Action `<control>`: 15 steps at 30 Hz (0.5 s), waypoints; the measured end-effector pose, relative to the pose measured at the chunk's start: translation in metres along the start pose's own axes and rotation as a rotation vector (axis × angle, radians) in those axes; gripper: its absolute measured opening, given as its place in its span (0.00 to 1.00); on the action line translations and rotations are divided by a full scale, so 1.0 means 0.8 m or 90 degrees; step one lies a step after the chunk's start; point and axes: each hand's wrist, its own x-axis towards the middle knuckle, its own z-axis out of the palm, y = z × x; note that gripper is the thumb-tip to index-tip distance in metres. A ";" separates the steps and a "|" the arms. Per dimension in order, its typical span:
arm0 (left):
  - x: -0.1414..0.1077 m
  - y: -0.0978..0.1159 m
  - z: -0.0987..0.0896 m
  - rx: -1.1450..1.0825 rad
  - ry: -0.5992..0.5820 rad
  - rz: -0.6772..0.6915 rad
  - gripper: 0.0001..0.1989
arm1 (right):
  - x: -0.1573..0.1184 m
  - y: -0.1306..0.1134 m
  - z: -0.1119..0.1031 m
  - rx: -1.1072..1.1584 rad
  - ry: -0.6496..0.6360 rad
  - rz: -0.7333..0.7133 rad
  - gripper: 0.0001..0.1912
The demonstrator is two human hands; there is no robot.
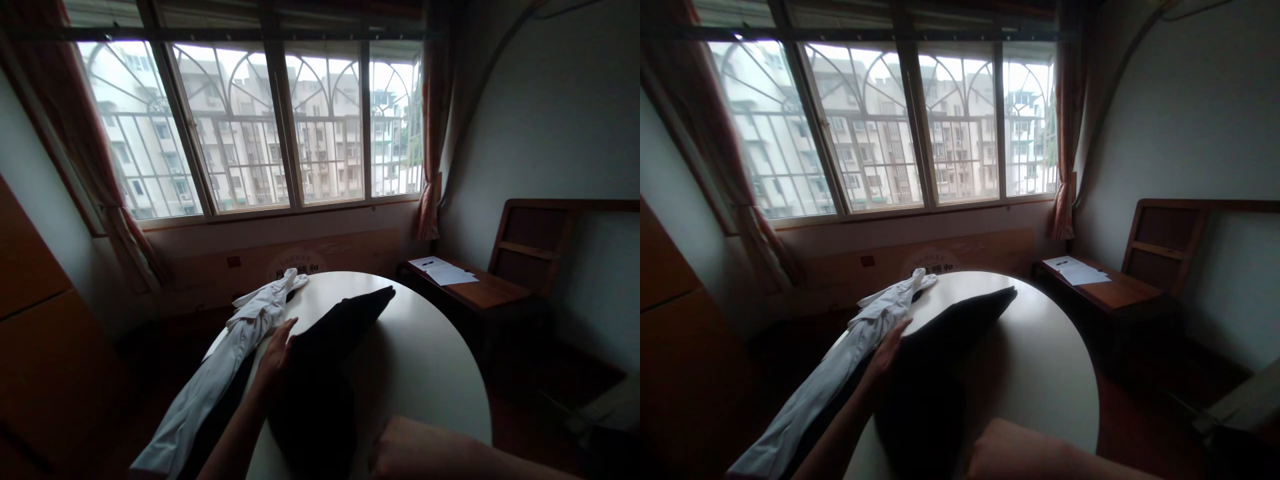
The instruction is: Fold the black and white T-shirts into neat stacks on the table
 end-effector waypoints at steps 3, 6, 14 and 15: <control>0.004 -0.002 0.017 -0.050 -0.062 -0.050 0.31 | -0.025 -0.004 -0.019 0.059 0.103 0.066 0.07; -0.003 0.006 0.016 -0.104 -0.196 -0.031 0.26 | -0.046 0.040 -0.046 0.038 0.280 0.297 0.16; -0.042 0.070 -0.012 0.045 -0.361 0.135 0.17 | -0.084 0.194 -0.029 0.046 0.323 0.575 0.28; -0.042 0.072 -0.017 0.052 -0.359 0.115 0.18 | -0.083 0.199 -0.026 0.057 0.313 0.553 0.26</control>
